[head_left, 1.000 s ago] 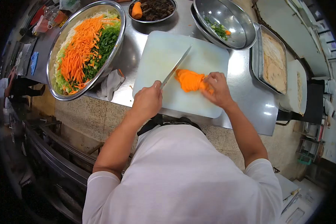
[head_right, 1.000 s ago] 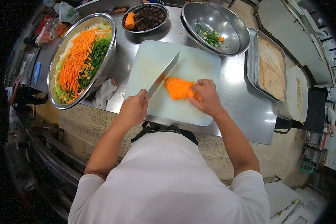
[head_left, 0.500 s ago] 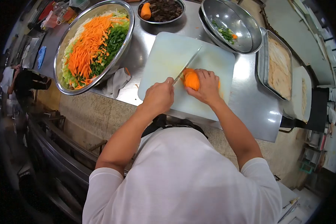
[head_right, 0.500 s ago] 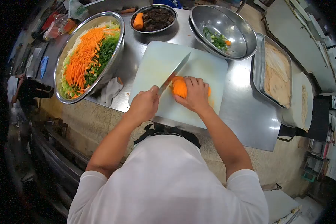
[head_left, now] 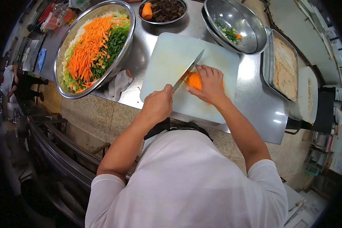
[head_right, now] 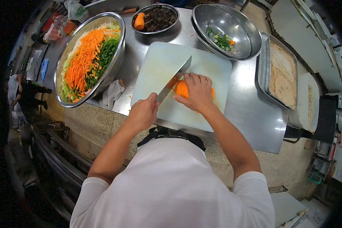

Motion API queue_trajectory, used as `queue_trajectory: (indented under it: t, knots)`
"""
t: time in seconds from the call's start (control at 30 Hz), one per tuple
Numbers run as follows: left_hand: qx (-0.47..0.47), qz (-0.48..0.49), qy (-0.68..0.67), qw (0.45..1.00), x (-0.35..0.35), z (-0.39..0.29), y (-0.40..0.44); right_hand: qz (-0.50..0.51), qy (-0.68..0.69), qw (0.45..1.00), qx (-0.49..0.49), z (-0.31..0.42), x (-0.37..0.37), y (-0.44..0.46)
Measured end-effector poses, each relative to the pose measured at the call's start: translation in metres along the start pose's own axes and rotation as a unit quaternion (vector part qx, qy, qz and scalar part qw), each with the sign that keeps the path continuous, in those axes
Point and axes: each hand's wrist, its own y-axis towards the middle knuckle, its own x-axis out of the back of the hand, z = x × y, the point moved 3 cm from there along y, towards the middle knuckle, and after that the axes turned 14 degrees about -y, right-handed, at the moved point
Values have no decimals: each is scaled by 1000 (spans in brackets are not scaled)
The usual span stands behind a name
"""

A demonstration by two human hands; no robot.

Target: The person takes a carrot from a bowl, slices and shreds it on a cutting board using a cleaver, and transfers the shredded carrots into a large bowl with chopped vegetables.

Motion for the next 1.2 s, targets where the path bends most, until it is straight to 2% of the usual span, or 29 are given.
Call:
queue_trajectory:
  t: [0.03,0.1,0.2,0.3,0.47,0.63,0.73,0.83,0.97,1.07,1.13,1.2]
  knots:
    - [-6,-4,-2,1000,1,-2,-1,2,0,1000,2,-4,-1,0]
    - [-8,-4,3,1000,2,-2,-2,2,126,988,85,-7,-5,-5]
    - [-17,-4,6,1000,-2,2,0,10,145,987,66,-5,-20,-9]
    - [-8,4,19,1000,0,3,0,23,123,991,39,1,-23,-6]
    - [26,30,37,999,4,-12,-2,13,119,991,53,2,-25,-3]
    - [-7,23,54,998,-1,-12,13,12,115,992,51,3,-25,-3]
    - [27,60,61,996,12,-37,7,6,105,993,51,2,-24,-4]
    - [26,65,41,997,-7,-28,26,16,98,994,43,4,-26,-3]
    - [9,71,57,996,5,-37,30,12,95,995,38,3,-25,-5]
    - [31,72,37,996,-6,-28,30,8,94,995,32,4,-27,-4]
    - [-12,31,35,999,-8,-28,39,3,87,996,34,3,-27,-4]
    - [6,56,32,998,0,-36,34,-4,91,995,34,3,-26,-6]
